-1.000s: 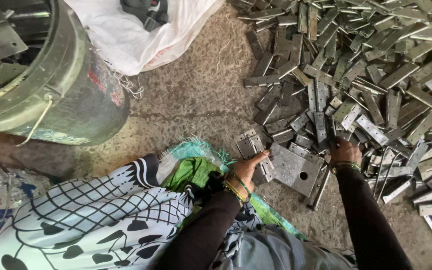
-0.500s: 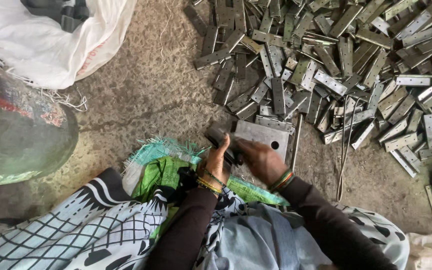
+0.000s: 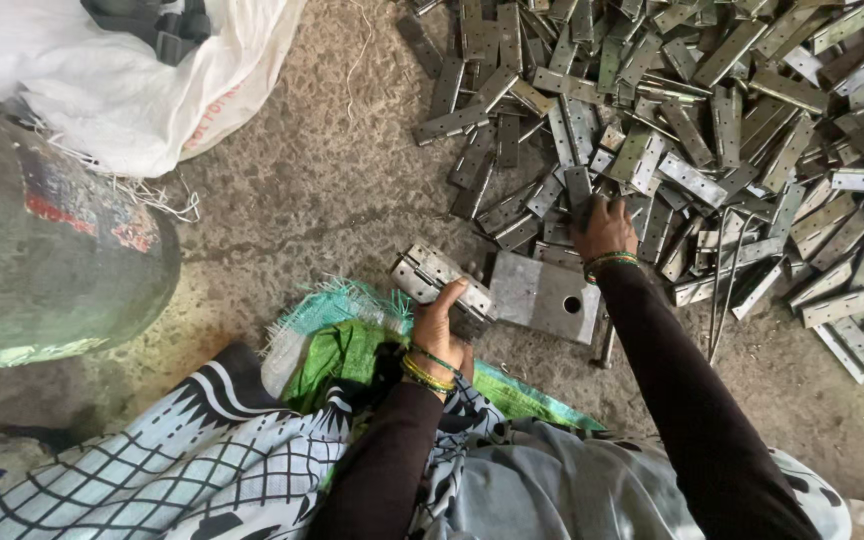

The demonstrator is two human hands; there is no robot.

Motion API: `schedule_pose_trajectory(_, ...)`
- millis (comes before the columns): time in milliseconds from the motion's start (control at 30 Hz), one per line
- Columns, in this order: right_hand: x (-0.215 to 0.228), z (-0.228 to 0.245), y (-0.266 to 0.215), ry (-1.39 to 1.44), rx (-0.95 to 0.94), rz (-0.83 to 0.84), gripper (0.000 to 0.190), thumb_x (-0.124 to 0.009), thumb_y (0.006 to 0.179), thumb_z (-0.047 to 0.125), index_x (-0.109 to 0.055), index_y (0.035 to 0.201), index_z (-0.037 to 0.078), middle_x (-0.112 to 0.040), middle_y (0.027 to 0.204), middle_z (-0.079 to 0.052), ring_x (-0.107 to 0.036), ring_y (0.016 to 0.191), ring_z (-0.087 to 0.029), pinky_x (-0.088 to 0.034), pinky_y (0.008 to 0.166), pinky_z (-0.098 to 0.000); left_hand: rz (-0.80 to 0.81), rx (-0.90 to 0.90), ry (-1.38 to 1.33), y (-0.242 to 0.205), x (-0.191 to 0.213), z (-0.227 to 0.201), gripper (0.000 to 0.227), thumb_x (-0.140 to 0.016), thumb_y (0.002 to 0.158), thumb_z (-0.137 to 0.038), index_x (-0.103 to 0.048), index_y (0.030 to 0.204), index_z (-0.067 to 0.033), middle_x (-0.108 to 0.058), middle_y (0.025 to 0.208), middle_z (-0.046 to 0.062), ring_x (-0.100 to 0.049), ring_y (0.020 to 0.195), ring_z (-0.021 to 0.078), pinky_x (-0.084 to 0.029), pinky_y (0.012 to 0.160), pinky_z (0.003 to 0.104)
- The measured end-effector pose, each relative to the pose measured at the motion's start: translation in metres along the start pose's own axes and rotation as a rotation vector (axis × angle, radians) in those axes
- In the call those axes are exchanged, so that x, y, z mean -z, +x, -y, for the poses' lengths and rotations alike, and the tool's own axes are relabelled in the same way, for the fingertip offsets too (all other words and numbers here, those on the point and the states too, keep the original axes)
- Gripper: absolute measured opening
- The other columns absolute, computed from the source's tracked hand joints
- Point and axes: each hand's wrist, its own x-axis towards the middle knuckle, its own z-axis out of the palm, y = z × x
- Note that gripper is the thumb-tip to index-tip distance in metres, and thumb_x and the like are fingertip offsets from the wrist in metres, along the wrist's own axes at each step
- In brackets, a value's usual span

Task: The person sits on the floor and repeatedly picks up metal hinge plates and cylindrical pins from a large pile. They place a hinge plate on a metal block, insert a pin, and strike it with a hammer to secure it. The assembled hinges are then placed into a bucket.

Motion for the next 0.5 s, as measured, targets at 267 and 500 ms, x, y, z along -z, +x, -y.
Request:
schedule_pose_trajectory(267,0.026,-0.014,-0.101,1.042,-0.482,0.582,0.039,-0.065,0.097,0.031,-0.064,0.133,0.014,-0.075,0.118,-0.014,-0.071,0.098,-0.022,-0.058,0.085,-0.0328,-0.058,0.060,0.110,-0.027,-0.019,-0.007,0.052,-0.091,0.067,-0.027,-0.077,0.110,-0.0029,-0.069,0.117,0.008,-0.059,0.106,0.0217,-0.049,0.090,0.042)
schedule_pose_trajectory(500,0.032,-0.015,-0.159,1.277,-0.072,0.521,0.053,-0.065,0.091,0.020,-0.051,0.141,0.010,-0.069,0.129,-0.012,-0.070,0.110,-0.018,-0.059,0.093,-0.0352,0.066,-0.072,0.251,-0.041,-0.026,0.002,0.053,-0.091,0.065,-0.030,-0.077,0.109,-0.0055,-0.073,0.117,0.005,-0.062,0.107,0.0174,-0.049,0.096,0.040)
